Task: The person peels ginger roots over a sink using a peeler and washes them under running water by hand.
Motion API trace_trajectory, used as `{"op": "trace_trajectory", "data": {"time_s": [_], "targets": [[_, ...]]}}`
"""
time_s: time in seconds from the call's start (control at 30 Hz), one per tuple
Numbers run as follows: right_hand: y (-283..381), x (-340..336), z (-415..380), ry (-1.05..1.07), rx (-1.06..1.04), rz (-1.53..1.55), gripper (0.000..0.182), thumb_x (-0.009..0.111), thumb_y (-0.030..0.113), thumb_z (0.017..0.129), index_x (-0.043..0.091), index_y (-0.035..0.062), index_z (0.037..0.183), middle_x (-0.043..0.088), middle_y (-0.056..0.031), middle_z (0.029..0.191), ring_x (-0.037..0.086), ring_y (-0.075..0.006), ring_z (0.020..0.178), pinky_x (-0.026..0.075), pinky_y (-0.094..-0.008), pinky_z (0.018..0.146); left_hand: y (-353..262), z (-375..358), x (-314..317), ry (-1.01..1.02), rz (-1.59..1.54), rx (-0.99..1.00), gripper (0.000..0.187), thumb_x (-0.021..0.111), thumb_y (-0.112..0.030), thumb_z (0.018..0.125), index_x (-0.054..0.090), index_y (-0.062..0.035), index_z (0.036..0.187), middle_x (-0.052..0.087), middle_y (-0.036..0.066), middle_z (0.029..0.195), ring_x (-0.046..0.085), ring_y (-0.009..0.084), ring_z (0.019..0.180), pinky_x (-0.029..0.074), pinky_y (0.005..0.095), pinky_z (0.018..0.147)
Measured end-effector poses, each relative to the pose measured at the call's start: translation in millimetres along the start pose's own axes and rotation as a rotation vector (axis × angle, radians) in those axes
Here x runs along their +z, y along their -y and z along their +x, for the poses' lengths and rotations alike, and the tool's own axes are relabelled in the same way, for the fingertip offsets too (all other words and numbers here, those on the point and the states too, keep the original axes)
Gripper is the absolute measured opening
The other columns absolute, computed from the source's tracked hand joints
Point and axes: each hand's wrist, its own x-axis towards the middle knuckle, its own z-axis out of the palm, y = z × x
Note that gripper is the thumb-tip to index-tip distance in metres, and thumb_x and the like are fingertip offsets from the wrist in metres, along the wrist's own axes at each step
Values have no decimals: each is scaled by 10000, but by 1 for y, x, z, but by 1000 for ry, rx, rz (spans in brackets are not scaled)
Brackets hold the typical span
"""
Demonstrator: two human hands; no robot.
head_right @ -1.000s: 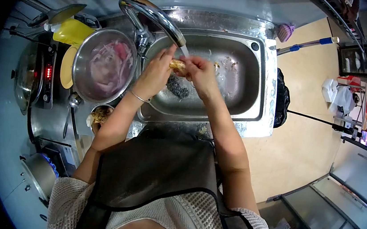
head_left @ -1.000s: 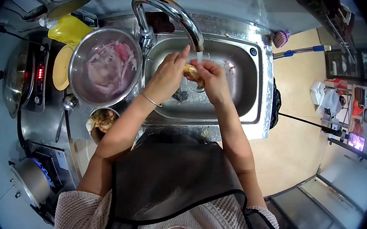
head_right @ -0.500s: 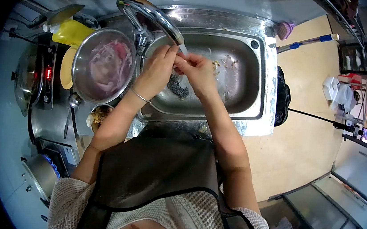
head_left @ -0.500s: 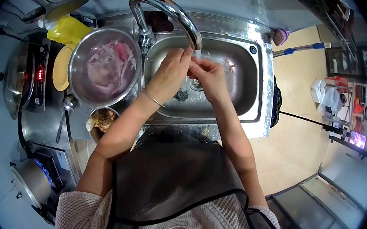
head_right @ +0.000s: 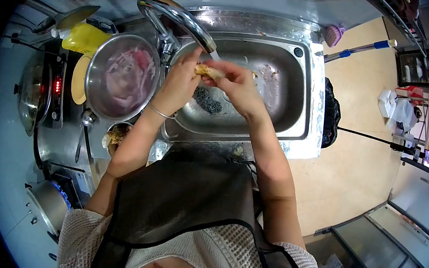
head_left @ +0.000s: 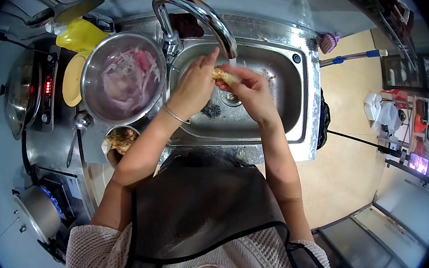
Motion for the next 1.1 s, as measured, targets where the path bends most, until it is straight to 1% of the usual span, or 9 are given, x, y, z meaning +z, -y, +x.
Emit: {"op": "trace_trajectory", "data": {"time_s": [0.1,0.23,0.27,0.3,0.73,0.83,0.93,1.0,1.1], "targets": [[5,1,-8,3,-128,157,300,550,-3,803,524,-38,1100,598,-106,981,588,-166,893,463,-265,813,2,0,-9,52,-154,-128,518,571,-11,717,390,52,1199,513,248,991,508,369,927,404,396,821],[-2,-2,-12,-40,-194,-27,324,527,-37,799,508,-39,1123,594,-112,996,583,-193,918,455,-280,842,-1,-4,-11,39,-197,-118,473,579,-30,725,433,40,1169,528,228,931,514,364,893,409,395,796],[-3,-1,-11,-68,-228,-51,319,511,-47,801,510,-43,1120,594,-117,997,587,-197,909,459,-283,838,1,-5,-9,29,-172,-106,466,582,-39,734,442,-7,1177,542,204,937,541,335,867,423,376,764],[-3,0,-12,-69,-228,-51,319,511,-47,801,510,-43,1120,594,-117,997,587,-197,909,459,-283,838,2,-6,-9,19,-147,-94,462,584,-48,744,450,-54,1185,555,179,943,568,307,841,438,357,732],[0,-1,-9,-147,-175,-115,235,485,-59,794,560,-70,1016,613,-125,910,608,-162,809,500,-255,758,-17,-8,-15,47,-187,-55,351,611,-73,735,550,-29,1078,577,166,926,570,316,839,452,337,720],[1,-2,-9,-123,-172,-117,224,493,-47,817,549,-65,1034,611,-126,924,608,-169,816,503,-259,761,-13,-7,-13,72,-220,-57,354,616,-102,754,549,-14,1091,603,146,900,594,268,783,464,320,696],[10,4,-11,-108,-189,-120,208,506,-49,812,549,-57,1015,607,-117,932,603,-156,819,507,-254,741,-6,-5,-9,68,-457,-110,332,605,-135,793,556,4,1090,625,94,862,591,156,700,471,258,630],[12,8,-12,-107,-200,-123,192,520,-56,799,556,-51,988,603,-111,937,598,-143,822,508,-248,728,-8,-2,-12,150,-746,-392,287,582,-121,810,575,13,1063,627,79,784,560,93,618,450,222,556],[5,10,-11,-148,-308,-116,162,566,-40,780,546,-34,941,585,-103,963,592,-141,841,513,-254,700,-11,-2,-10,109,-887,-523,259,553,-119,837,578,21,1053,607,25,769,520,41,606,436,176,533]]}}
